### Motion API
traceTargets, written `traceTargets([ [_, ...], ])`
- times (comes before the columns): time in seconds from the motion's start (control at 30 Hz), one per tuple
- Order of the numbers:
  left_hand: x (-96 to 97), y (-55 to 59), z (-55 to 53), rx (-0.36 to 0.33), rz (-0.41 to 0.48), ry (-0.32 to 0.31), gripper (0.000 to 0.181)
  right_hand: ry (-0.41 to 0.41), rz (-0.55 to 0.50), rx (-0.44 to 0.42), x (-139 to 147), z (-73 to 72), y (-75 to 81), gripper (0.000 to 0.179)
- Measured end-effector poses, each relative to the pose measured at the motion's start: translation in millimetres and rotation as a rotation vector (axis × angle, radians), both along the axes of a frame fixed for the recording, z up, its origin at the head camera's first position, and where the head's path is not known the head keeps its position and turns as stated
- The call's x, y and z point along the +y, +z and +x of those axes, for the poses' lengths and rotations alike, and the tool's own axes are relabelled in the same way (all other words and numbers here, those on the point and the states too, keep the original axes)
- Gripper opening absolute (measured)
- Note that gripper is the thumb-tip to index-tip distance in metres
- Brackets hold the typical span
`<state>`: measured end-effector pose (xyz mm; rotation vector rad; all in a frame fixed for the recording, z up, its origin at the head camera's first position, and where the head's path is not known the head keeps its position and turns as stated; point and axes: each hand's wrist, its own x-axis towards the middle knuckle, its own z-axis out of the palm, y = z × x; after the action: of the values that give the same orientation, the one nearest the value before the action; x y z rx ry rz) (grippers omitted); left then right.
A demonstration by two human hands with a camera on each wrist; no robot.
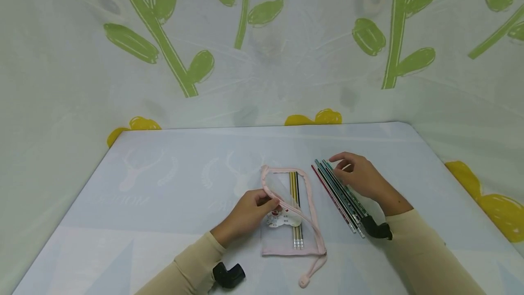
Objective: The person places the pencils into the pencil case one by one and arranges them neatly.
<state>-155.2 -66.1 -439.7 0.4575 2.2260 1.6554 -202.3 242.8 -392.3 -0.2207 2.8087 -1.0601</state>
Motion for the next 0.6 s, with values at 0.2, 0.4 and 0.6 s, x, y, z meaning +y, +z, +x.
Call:
traceTargets([
  [0.2,0.4,-0.4,0.2,0.002,-0.001,0.001,0.026,0.011,0.013,0.000,7.1,-2.4,-3.0,0.037],
  [0.4,0.2,-0.7,0.0,0.005,0.000,0.001,0.026,0.027,0.020,-0.026,12.2,-5.2,-8.1,0.037],
  [0.6,0.3,-1.3,-0.4,0.000,0.003,-0.001,0.026,0.034,0.040,-0.046,15.3,-7.0,-11.4,0.037],
])
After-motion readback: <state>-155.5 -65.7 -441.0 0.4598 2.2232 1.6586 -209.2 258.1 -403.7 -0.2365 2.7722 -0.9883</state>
